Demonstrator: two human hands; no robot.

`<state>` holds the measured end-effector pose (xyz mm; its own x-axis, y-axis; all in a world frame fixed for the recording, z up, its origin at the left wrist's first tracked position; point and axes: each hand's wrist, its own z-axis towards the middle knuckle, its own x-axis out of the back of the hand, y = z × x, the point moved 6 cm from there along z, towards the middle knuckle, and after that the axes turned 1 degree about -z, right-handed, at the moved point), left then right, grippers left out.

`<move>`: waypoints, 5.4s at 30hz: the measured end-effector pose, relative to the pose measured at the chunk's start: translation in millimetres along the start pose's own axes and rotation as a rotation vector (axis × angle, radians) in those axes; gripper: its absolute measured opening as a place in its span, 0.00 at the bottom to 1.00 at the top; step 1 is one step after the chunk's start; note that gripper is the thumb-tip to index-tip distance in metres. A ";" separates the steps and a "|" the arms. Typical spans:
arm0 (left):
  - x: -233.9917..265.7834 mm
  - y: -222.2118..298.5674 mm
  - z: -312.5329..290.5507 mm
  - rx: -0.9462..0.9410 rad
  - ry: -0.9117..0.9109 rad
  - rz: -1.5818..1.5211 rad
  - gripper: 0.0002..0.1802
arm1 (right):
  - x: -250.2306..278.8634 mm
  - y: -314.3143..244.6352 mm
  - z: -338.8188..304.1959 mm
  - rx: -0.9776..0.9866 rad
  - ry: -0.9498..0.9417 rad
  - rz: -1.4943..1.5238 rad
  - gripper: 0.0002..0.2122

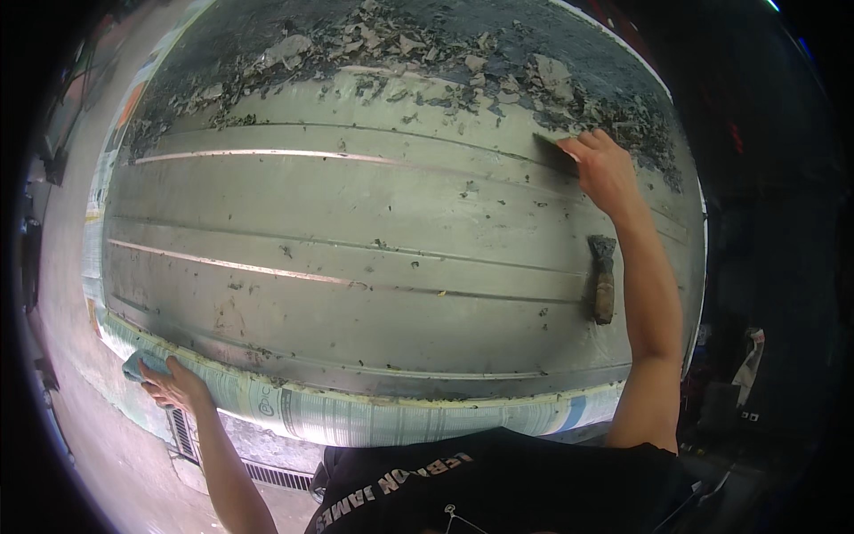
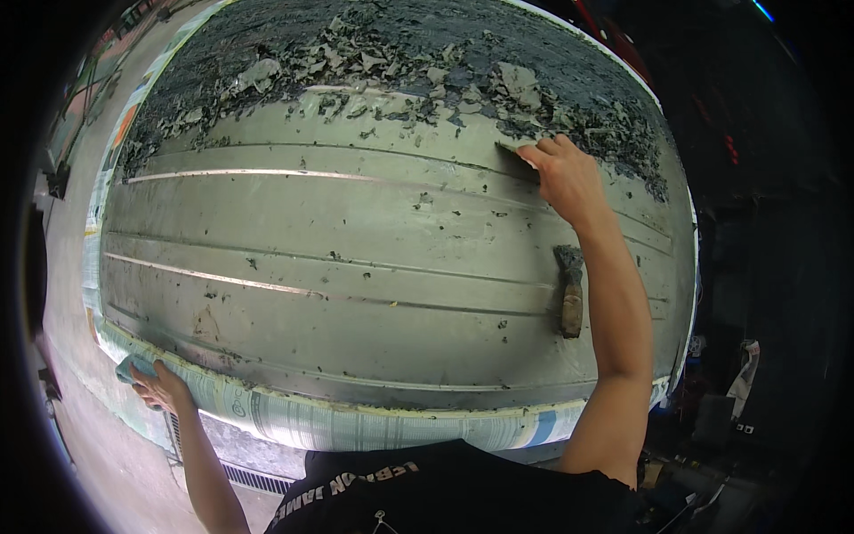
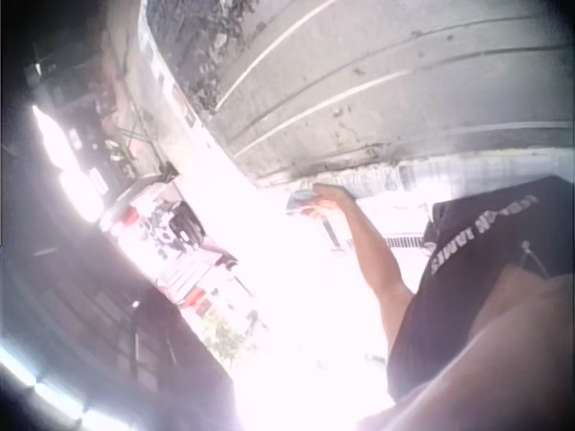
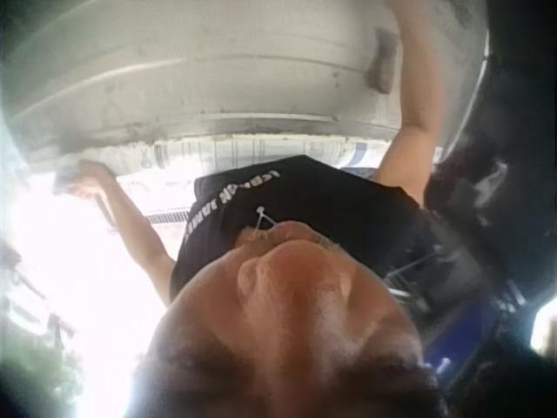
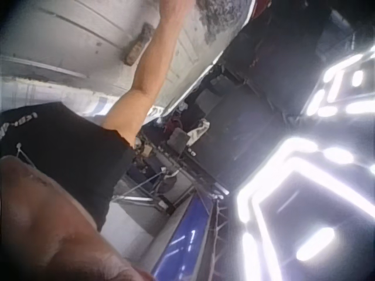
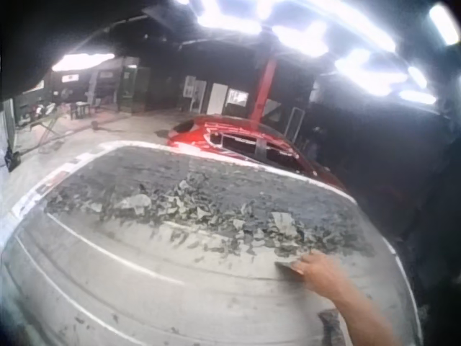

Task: The person scrapes a thick, flaking gray coating from the hood of a red car using a metal scraper. They repeatedly remove chunks of the material and wipe the surface with a cloth. The hood is partially covered with newspaper and plastic sheeting to protect surrounding areas.

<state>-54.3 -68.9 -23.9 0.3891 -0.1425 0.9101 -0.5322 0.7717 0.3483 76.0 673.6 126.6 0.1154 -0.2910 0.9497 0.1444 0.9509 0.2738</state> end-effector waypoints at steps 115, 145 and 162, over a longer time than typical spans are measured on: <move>-0.5 13.5 -9.5 -0.152 0.047 0.105 0.42 | 47.2 -258.3 -108.1 -0.699 1.105 2.072 0.13; 27.8 37.4 -21.4 0.015 -0.043 -0.022 0.40 | 18.2 -262.0 -103.9 -0.785 0.774 2.457 0.10; 13.9 26.8 -14.0 -0.007 -0.028 0.018 0.37 | -37.5 101.8 -124.5 -1.537 0.429 1.355 0.10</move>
<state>-52.6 -41.5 -5.1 0.3581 -0.1463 0.9221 -0.5337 0.7783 0.3307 208.7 768.1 100.0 0.9587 0.1348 0.2505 0.2763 -0.2322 -0.9326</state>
